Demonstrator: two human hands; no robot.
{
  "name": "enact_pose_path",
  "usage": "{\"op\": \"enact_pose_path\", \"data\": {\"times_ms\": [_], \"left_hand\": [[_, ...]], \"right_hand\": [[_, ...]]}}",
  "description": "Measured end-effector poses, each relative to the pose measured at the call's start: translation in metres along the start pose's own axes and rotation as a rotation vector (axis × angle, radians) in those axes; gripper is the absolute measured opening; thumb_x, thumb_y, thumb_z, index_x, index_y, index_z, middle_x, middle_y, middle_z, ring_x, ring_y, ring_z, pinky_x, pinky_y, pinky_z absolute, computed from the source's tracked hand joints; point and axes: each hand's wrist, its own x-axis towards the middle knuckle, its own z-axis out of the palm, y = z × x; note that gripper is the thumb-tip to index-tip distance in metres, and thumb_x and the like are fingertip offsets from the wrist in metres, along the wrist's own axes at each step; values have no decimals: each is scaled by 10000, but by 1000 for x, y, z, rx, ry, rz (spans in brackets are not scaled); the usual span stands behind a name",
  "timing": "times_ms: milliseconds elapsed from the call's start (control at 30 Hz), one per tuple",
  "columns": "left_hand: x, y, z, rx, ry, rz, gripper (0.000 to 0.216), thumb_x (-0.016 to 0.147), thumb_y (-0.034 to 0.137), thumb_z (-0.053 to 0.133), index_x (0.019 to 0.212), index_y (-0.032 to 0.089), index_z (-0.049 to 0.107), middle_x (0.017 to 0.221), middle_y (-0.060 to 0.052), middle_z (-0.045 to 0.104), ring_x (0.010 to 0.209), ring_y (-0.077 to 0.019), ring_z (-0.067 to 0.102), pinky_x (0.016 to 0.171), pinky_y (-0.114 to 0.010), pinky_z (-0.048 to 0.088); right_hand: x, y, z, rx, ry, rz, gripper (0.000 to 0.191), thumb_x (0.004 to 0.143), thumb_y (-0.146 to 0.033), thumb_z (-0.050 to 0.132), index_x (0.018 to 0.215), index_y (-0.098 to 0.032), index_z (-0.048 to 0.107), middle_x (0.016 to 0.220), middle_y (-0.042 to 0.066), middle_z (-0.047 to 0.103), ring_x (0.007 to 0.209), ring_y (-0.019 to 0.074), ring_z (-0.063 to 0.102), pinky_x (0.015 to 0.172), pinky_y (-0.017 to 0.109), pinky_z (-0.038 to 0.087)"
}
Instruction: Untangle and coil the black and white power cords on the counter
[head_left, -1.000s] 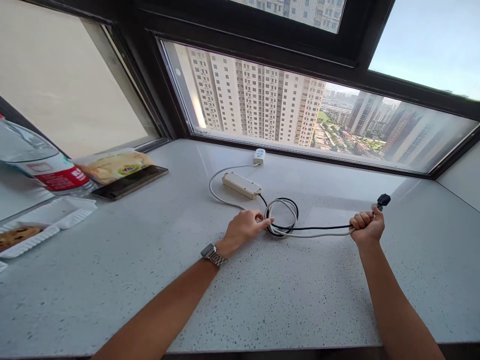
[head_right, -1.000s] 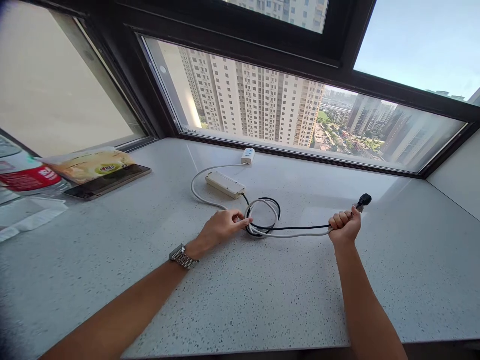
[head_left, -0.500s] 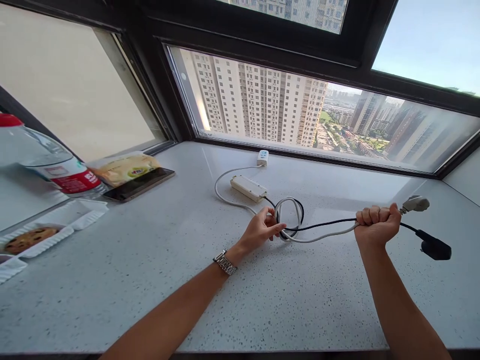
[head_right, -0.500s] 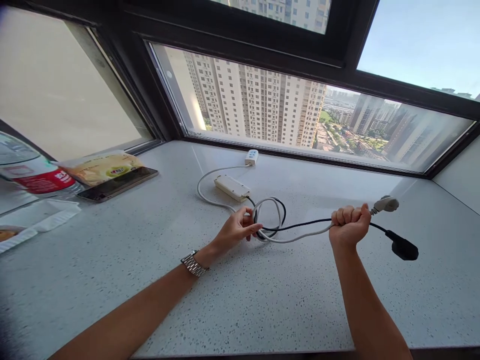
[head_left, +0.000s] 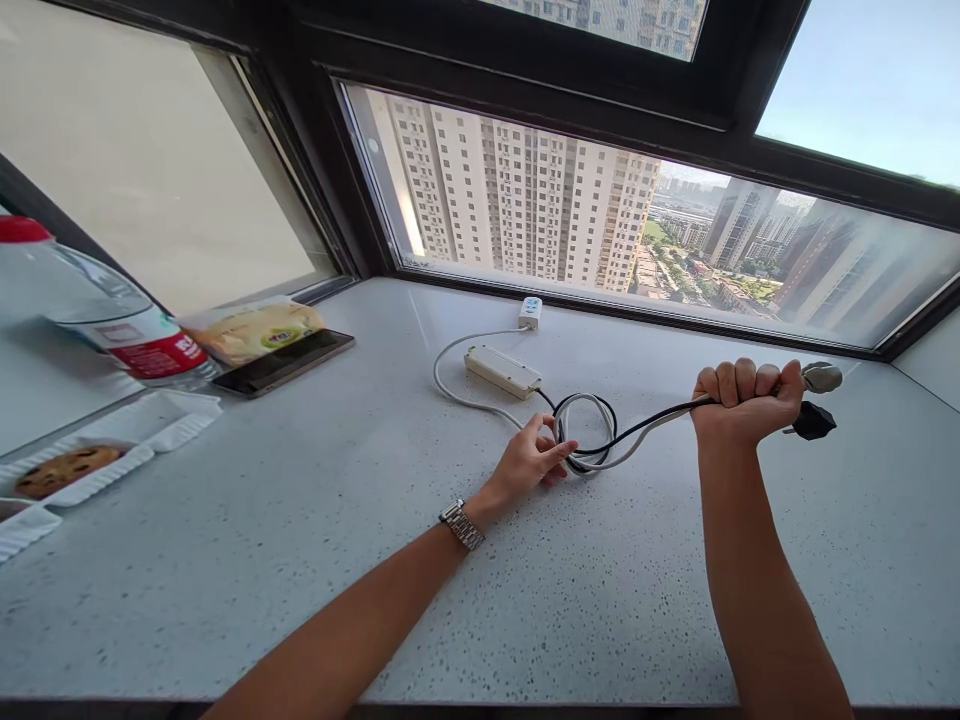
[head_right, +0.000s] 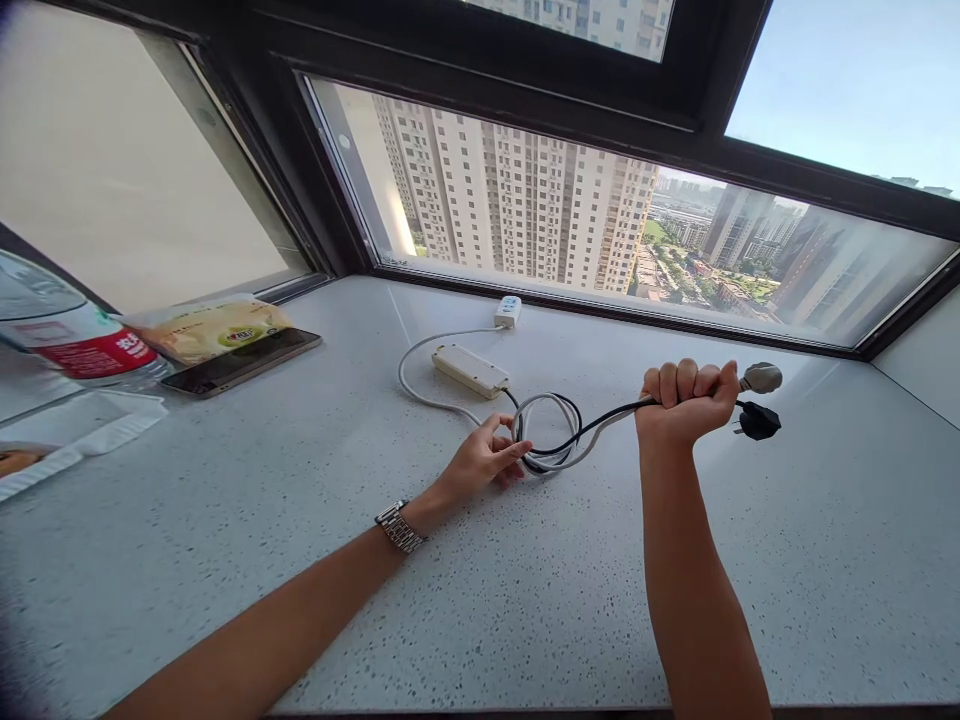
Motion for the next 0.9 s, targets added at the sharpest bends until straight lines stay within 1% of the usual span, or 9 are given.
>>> {"op": "enact_pose_path", "data": {"times_ms": [133,200,267,367,500,633,733,833,900], "left_hand": [[-4,2,2,-3,-63,-91,840,727,496,694,1375,192,254,738,-52,708,534,-175,666,381,-192,458],[-5,2,6,-27,-29,-84,909,732,435,705,1431,182,183,722,-55,711,581,-192,686,406,-195,477],[-6,3,10,-34,64,-38,895,730,397,703,1434,173,197,693,-41,703,617,-207,697,424,-206,494],[-7,7,13,-23,188,65,748,741,389,669,1358,167,309,658,-12,679,601,-199,688,429,-216,497],[-9,11,13,-3,245,192,500,755,390,629,1156,182,416,620,25,639,540,-152,641,435,-200,473],[-12,12,12,64,276,297,347,775,386,604,1016,209,428,585,59,584,521,-118,591,478,-196,457],[-12,13,10,136,328,329,288,780,392,592,939,214,431,594,59,562,508,-109,553,487,-206,438],[-12,16,8,226,383,401,238,777,383,582,869,211,446,736,6,607,690,-144,609,660,-265,500],[-12,17,7,261,317,456,227,761,368,584,857,211,452,873,-34,626,887,-183,618,823,-315,494]], "right_hand": [[2,-2,-1,-30,-84,-62,487,886,-406,379,527,-183,137,463,-84,80,323,56,118,351,206,133],[3,-1,-4,-57,-115,-91,498,887,-421,389,528,-184,139,464,-85,79,318,53,133,351,206,141],[4,3,-7,-93,-129,-113,507,888,-439,393,530,-186,140,464,-87,78,314,52,142,349,206,147],[2,13,-9,-143,-113,-113,511,886,-455,391,531,-184,144,454,-89,87,310,51,142,346,205,154],[-10,35,-8,-161,-84,-32,491,886,-426,386,520,-184,167,428,-90,128,315,55,140,344,204,166],[-31,75,-16,-262,-109,53,497,841,-431,451,498,-196,180,416,-97,164,329,49,147,348,202,177],[-45,109,-35,-440,-151,74,520,804,-493,473,452,-213,213,397,-85,221,347,60,228,370,221,244],[-54,134,-58,-698,-187,70,525,794,-564,444,414,-214,345,407,-29,381,426,98,387,465,257,350],[-57,142,-70,-890,-223,115,535,789,-613,413,446,-203,438,447,2,459,473,122,437,503,272,365]]}}
